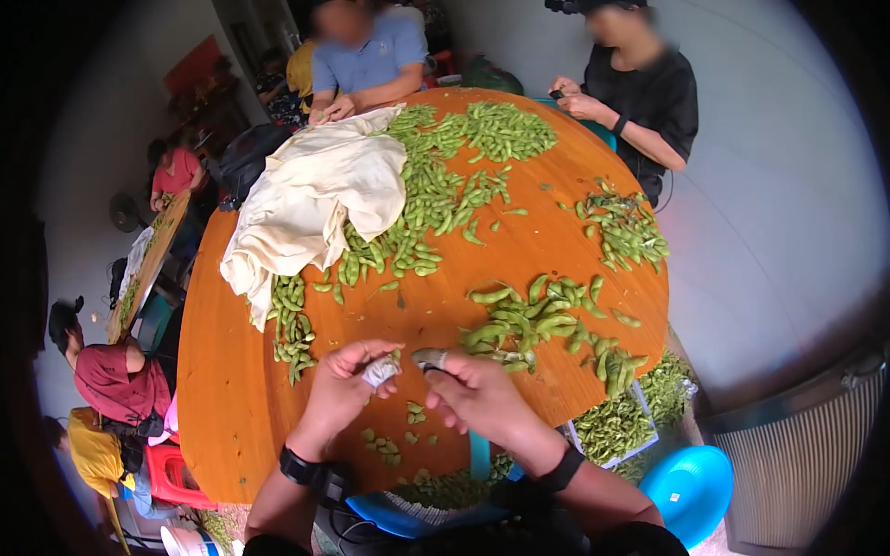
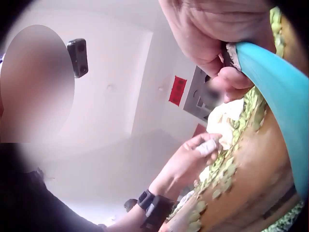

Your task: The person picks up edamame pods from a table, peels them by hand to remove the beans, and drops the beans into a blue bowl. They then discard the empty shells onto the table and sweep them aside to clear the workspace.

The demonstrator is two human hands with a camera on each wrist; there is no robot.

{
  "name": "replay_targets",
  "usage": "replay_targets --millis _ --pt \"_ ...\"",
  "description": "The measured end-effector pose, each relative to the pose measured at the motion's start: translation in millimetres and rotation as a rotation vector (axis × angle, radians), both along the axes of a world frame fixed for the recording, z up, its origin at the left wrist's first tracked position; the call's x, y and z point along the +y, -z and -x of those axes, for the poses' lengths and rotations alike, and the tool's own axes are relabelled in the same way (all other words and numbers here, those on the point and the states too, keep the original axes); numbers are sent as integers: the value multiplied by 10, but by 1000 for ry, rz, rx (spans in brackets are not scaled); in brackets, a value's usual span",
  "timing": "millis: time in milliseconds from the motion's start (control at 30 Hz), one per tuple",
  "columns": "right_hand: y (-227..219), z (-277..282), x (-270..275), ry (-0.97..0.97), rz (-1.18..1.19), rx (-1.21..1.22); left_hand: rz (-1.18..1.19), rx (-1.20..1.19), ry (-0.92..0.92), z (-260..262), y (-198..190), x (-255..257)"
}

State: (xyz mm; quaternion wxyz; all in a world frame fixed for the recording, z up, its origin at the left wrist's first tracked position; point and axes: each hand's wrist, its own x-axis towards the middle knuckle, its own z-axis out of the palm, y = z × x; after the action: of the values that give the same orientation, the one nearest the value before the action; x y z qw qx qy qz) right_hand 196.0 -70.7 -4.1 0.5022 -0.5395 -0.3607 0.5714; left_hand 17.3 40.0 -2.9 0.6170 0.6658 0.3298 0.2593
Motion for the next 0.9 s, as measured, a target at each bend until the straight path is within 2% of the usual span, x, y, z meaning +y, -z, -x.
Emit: replay_targets --millis 133,200,267,300,367,400,467,567,700,900 --pt "18 62 22 -18 35 134 -133 -20 36 -18 160 -74" --pt "54 71 16 -19 39 132 -121 -36 50 -14 213 -81" --pt "110 86 10 -28 46 130 -350 -45 91 -7 254 -94" --pt "143 97 14 -21 38 141 -346 -47 92 -8 264 -97" --pt "166 123 18 -15 31 151 -692 94 86 -15 264 -104" --pt "169 136 19 3 38 152 -689 92 85 -15 263 -110" --pt "176 156 26 20 50 155 -841 193 89 -13 262 -133" --pt "183 194 31 40 41 125 -879 296 88 -12 224 -176" --pt "169 203 49 67 30 140 -891 295 77 -33 227 -180" --pt "176 249 88 122 22 233 -809 149 41 -39 295 -144"
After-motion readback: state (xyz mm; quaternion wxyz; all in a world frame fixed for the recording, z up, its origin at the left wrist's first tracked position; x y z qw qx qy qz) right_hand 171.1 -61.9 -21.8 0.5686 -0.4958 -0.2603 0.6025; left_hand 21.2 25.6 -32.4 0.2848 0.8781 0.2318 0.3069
